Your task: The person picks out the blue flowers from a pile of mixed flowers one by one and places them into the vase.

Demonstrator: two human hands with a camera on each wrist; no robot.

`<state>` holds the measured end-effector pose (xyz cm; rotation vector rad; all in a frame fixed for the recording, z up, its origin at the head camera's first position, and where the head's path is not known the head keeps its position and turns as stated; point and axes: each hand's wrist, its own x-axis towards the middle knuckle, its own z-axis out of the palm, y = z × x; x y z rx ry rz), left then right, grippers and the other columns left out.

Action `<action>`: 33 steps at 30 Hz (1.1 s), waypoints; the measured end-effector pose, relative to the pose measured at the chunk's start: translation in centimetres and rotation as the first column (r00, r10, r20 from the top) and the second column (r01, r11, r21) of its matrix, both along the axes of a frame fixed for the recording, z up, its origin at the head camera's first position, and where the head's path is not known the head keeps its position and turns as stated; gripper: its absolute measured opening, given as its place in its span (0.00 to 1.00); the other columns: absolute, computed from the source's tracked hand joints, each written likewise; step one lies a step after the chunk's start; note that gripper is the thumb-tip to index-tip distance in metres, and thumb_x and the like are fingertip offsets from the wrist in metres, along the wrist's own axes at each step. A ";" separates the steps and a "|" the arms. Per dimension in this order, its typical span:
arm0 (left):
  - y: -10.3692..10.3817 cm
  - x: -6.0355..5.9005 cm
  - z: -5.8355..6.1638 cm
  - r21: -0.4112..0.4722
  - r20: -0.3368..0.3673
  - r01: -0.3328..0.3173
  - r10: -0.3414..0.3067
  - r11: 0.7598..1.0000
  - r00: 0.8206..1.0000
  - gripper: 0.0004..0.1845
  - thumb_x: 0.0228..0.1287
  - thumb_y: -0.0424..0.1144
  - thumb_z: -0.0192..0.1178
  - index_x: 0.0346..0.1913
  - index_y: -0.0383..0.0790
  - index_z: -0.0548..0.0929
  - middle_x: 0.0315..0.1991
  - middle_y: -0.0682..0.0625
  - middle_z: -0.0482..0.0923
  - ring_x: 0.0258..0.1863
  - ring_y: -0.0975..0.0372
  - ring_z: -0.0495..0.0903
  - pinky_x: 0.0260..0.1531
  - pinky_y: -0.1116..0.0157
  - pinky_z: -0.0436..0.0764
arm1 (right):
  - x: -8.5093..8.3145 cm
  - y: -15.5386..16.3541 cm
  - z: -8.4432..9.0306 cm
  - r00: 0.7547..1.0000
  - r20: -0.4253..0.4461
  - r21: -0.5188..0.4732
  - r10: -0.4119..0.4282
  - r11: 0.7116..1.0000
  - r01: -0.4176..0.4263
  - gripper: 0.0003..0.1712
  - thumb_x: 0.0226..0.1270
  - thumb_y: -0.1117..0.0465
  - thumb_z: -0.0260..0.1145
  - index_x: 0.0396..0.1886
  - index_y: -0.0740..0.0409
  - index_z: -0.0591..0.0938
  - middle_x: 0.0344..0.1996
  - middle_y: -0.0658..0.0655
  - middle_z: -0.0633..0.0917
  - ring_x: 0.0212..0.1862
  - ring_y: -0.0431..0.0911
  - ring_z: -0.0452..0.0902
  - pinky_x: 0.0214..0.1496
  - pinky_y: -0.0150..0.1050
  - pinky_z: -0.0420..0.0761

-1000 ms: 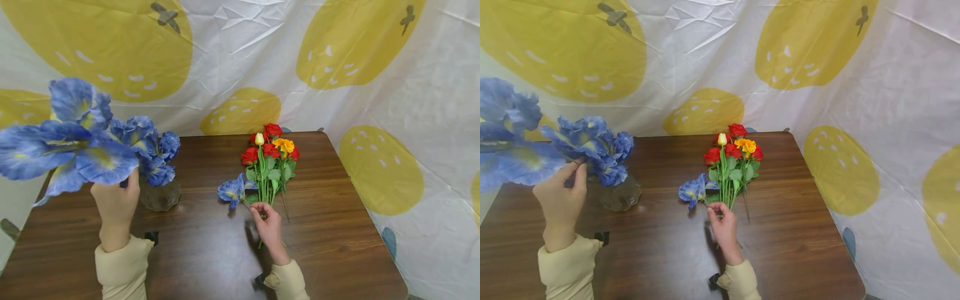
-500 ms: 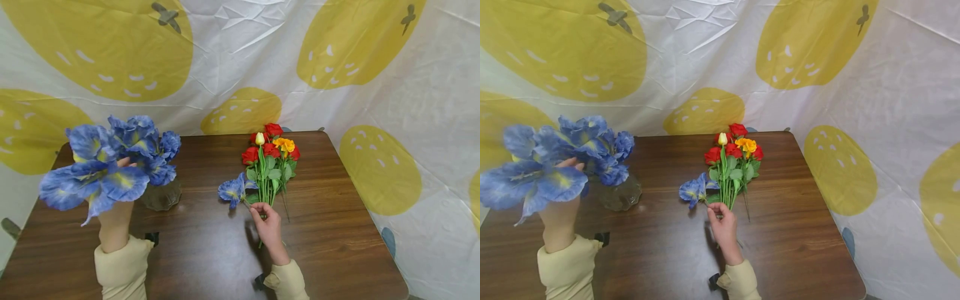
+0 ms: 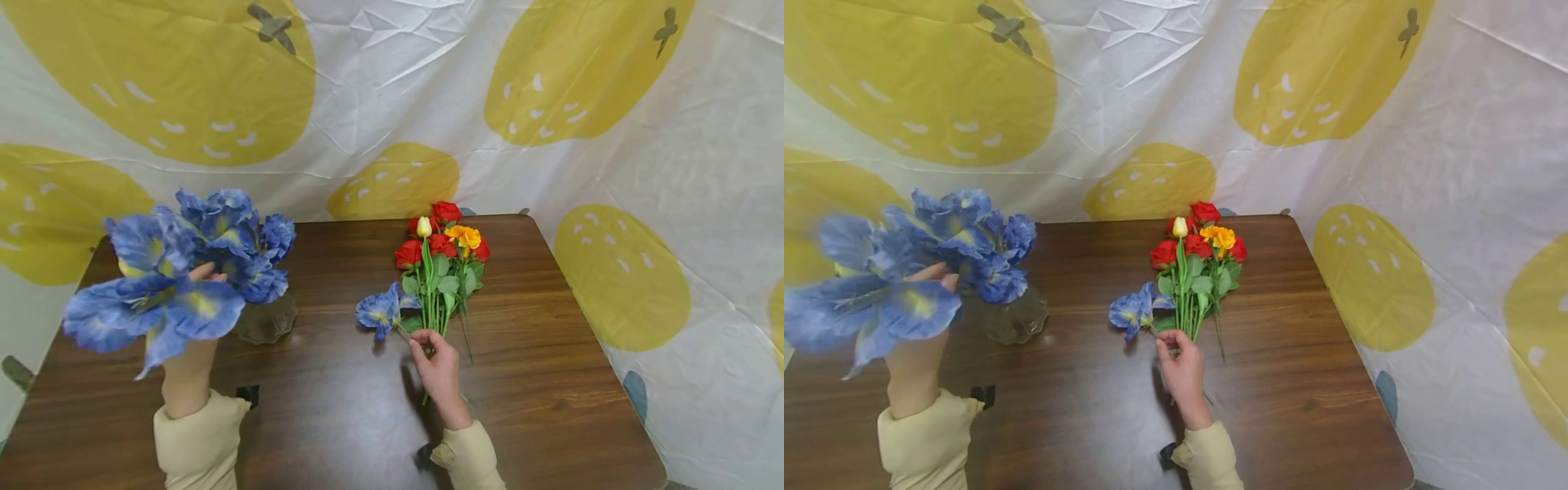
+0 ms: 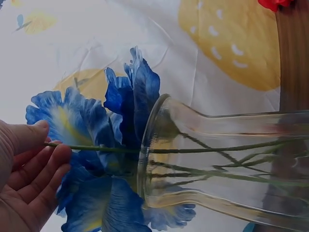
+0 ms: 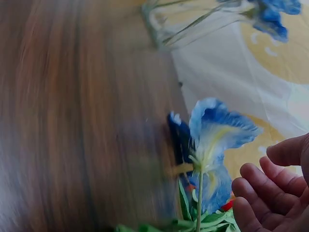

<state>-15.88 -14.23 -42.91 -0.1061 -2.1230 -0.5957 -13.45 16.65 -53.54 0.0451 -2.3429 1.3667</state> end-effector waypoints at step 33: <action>3.5 4.2 -4.9 0.547 -0.126 0.363 -0.355 0.754 0.926 0.06 0.43 0.16 0.65 0.26 0.26 0.83 0.21 0.48 0.81 0.23 0.74 0.78 0.24 0.81 0.75 | -3.1 -0.8 -1.6 0.981 0.158 0.539 -0.108 0.842 0.006 0.01 0.51 0.64 0.70 0.24 0.57 0.85 0.20 0.53 0.83 0.24 0.50 0.80 0.23 0.45 0.77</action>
